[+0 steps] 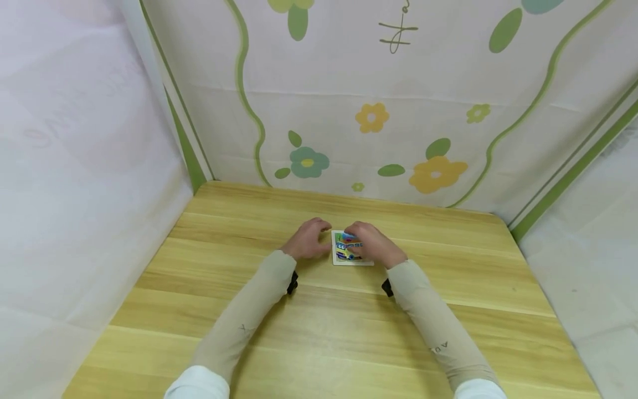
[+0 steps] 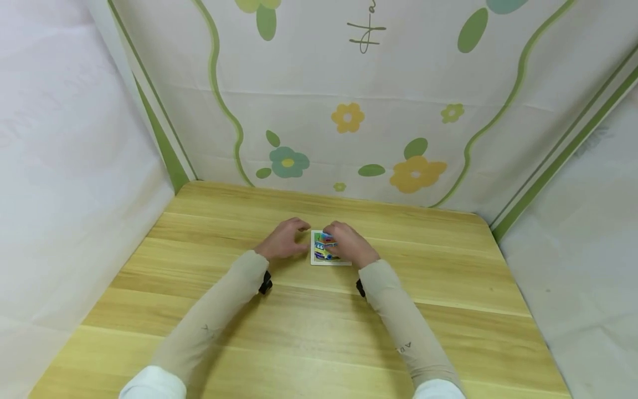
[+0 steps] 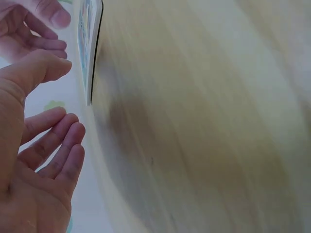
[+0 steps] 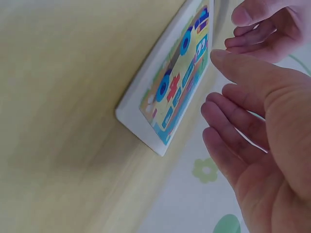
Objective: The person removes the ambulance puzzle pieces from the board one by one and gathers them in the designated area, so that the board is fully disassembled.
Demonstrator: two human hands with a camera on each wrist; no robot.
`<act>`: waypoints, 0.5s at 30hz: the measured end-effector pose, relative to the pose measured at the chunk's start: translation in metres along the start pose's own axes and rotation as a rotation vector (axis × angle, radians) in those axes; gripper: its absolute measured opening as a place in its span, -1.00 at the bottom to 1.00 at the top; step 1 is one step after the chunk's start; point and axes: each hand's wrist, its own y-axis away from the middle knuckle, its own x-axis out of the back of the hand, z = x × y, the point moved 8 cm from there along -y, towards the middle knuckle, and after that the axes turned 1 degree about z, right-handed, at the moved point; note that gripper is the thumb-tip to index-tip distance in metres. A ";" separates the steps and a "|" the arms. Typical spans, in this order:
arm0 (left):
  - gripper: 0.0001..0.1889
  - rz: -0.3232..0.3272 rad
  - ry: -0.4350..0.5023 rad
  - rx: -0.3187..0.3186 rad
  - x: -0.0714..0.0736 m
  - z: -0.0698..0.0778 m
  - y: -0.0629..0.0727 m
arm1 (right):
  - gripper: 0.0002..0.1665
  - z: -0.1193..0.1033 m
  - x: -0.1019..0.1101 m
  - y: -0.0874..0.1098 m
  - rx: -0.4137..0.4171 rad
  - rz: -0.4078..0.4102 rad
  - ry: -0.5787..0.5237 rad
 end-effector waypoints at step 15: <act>-0.48 -0.066 -0.010 0.057 -0.005 0.004 -0.015 | -0.66 0.009 -0.004 -0.027 -0.021 -0.130 -0.076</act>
